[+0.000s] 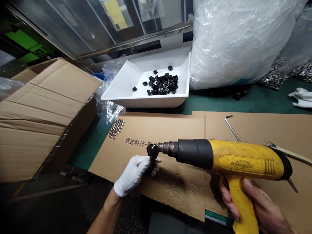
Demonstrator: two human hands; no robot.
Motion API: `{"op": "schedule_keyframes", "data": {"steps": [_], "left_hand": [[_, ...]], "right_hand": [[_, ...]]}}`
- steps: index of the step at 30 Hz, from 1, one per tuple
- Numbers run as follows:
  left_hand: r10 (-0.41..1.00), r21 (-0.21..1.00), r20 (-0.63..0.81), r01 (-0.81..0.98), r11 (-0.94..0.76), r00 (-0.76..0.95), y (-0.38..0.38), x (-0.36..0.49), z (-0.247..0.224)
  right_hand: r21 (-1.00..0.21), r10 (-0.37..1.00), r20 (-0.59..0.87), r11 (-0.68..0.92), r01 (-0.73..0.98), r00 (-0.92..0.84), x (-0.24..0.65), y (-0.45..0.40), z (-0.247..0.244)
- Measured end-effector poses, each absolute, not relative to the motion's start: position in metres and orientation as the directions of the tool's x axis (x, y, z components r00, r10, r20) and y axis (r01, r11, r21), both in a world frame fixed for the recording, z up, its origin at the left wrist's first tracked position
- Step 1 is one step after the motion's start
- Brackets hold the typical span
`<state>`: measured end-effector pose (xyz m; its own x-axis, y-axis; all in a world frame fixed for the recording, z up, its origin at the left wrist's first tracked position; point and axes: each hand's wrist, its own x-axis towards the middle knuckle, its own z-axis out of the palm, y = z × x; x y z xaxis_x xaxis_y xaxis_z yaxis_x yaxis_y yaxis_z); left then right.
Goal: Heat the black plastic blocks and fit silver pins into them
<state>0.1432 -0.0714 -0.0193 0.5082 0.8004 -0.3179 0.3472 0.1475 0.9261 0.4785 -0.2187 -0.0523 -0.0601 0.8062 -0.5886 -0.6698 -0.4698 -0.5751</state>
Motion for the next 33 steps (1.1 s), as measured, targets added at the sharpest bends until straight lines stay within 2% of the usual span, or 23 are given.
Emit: {"op": "schedule_keyframes", "data": {"steps": [3, 7, 18, 33], "left_hand": [[0.8, 0.922, -0.327, 0.354, 0.154, 0.503, -0.072, 0.143, -0.019], [0.799, 0.926, -0.329, 0.339, 0.168, 0.503, -0.073, 0.142, -0.02], [0.782, 0.921, -0.353, 0.339, 0.193, 0.513, -0.071, 0.14, -0.022], [0.77, 0.92, -0.344, 0.355, 0.164, 0.537, -0.069, 0.14, -0.018]], "right_hand": [[-0.523, 0.802, -0.585, -0.49, -0.697, -0.124, 0.484, -0.219, -0.059], [-0.545, 0.828, -0.515, -0.515, -0.661, -0.22, 0.494, -0.22, -0.072], [-0.479, 0.77, -0.626, -0.506, -0.717, -0.125, 0.481, -0.219, -0.053], [-0.496, 0.791, -0.598, -0.493, -0.715, -0.13, 0.487, -0.222, -0.062]]}}
